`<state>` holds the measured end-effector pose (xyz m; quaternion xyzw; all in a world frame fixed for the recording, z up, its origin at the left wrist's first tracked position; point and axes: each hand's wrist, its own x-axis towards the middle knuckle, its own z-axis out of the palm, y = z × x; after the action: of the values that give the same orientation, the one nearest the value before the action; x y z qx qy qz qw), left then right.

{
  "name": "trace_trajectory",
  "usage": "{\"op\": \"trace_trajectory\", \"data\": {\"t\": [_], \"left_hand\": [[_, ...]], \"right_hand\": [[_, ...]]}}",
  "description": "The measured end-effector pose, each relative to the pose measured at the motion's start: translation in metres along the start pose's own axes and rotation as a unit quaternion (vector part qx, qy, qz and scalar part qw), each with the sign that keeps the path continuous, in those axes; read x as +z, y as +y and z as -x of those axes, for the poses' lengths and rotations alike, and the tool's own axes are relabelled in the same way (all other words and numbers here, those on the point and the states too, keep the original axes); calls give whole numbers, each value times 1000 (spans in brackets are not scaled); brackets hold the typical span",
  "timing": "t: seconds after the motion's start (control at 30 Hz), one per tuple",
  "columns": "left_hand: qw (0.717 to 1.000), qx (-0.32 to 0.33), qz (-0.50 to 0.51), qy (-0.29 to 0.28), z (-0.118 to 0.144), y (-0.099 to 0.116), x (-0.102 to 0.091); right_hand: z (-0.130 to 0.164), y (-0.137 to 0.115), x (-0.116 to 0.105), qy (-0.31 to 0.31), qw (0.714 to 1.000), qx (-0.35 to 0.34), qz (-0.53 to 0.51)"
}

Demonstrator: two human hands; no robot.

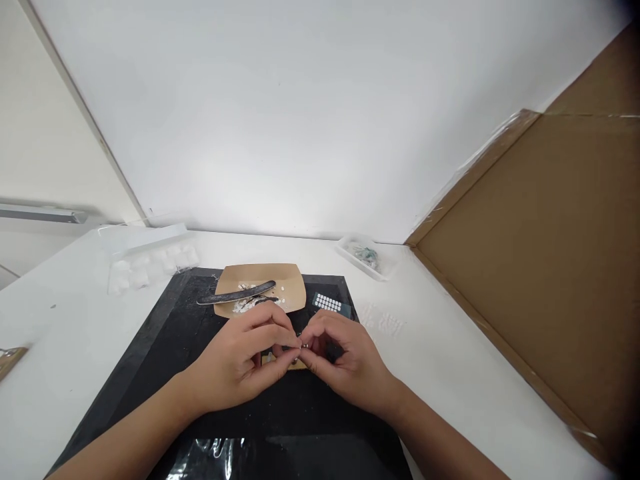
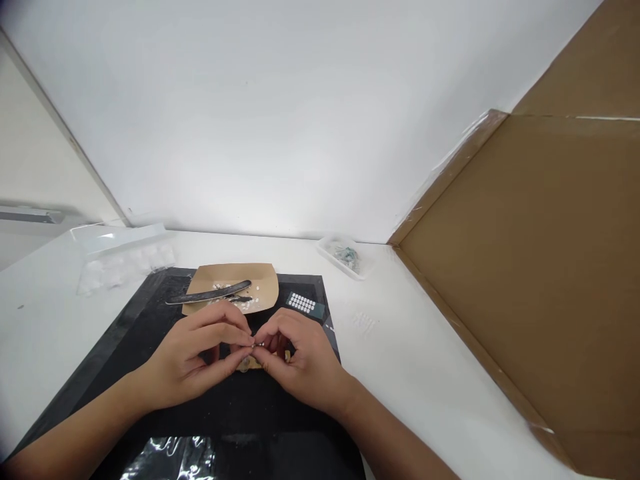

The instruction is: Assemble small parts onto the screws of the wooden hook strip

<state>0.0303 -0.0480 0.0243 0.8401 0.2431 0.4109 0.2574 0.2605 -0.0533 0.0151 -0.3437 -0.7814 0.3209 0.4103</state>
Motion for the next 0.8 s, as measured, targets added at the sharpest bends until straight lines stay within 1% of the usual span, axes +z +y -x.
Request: {"op": "trace_trajectory", "data": {"t": [0.07,0.2,0.4,0.6,0.8], "left_hand": [[1000,0,-7,4,0,0,-1],[999,-21,-24,7,1,-1,-2],[998,-48,-40,-2,2,-1,-2],[996,-86,3,6,3,1,0],[994,-95,39,26,3,2,1]], "right_hand": [[0,-1,1,1,1000,3,-7],[1,-1,0,-1,1000,5,-13],[3,3,-2,5,1000,11,0],[3,2,-1,18,1000,15,10],[5,4,2,42,999,10,12]]}}
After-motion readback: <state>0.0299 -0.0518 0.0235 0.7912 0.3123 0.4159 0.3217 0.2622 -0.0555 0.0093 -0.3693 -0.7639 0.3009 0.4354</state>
